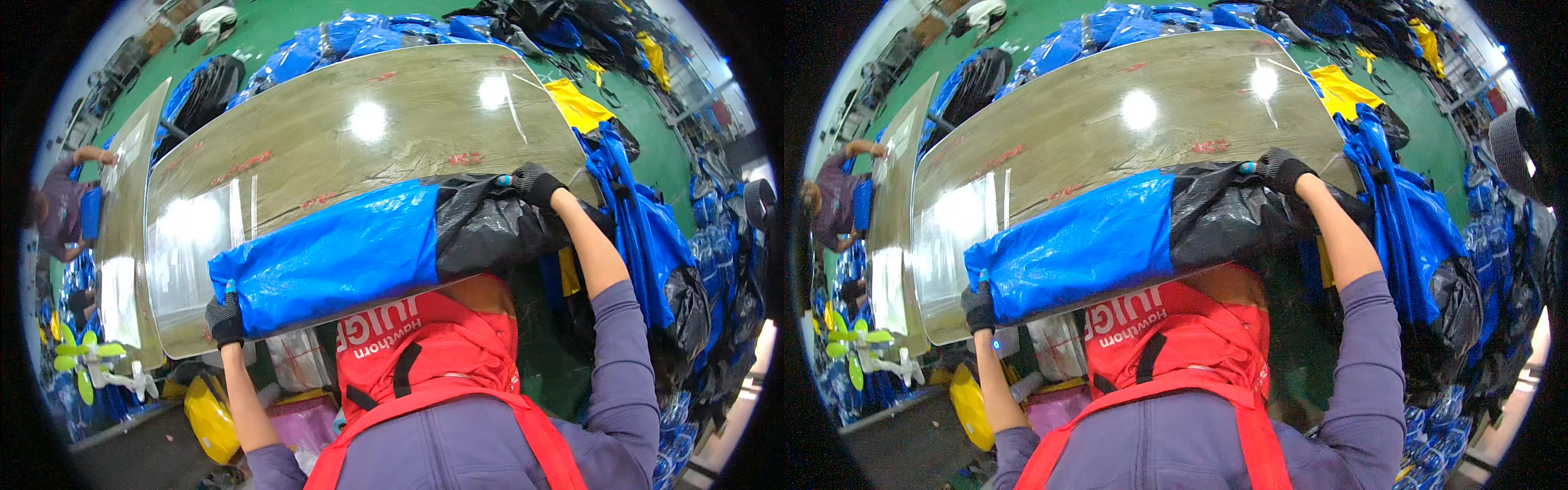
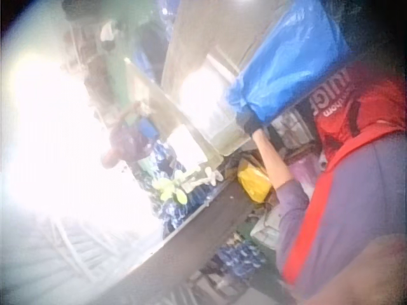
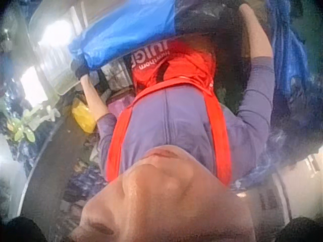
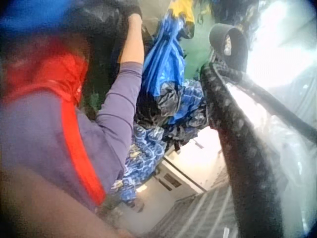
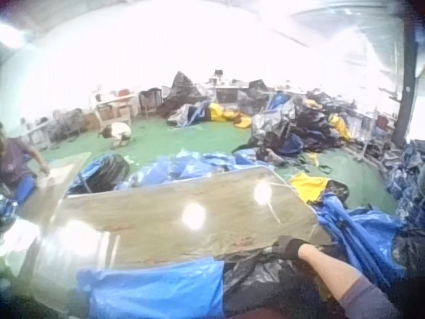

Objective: The person repeatedly folds blue and yellow soft goods and places them into clear plastic bags on a worktable. The person handles each item one at a time, folds it, inserts it into a bag, and sets the bag aside. The process is repeated for multiple items throughout the clip.

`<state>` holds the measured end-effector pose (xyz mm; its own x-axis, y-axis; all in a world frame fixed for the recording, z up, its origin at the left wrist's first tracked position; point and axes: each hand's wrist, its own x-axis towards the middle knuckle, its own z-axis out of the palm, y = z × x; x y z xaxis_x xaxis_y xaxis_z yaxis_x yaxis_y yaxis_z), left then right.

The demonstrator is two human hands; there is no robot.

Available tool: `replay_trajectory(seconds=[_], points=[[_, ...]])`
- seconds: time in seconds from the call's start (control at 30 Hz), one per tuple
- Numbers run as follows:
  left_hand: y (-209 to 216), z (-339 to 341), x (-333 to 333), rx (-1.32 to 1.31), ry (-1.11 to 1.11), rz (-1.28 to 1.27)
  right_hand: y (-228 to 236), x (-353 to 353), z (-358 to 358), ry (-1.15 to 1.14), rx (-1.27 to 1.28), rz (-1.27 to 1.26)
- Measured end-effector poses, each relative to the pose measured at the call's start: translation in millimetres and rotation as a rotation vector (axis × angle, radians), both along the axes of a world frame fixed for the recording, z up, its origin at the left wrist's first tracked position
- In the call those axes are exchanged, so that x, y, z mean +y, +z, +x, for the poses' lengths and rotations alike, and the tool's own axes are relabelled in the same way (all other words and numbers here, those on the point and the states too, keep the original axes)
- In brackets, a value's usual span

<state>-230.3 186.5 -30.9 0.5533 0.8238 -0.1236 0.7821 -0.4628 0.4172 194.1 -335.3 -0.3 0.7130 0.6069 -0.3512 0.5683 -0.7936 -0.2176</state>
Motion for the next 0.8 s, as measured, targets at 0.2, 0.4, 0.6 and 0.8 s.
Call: replay_trajectory(seconds=[0.2,0.4,0.6,0.8], points=[[75,76,-90,0.171,-0.269,0.947,11,20,-27,-0.239,-0.096,-0.189],[44,190,-241,-0.15,-1.283,0.304,48,25,-52,-0.238,-0.223,-0.047],[31,208,-257,0.057,-1.173,0.347,21,33,-91,0.191,-0.374,0.103],[17,258,-309,-0.342,-1.304,0.35,9,14,-112,0.085,-0.598,0.404]])
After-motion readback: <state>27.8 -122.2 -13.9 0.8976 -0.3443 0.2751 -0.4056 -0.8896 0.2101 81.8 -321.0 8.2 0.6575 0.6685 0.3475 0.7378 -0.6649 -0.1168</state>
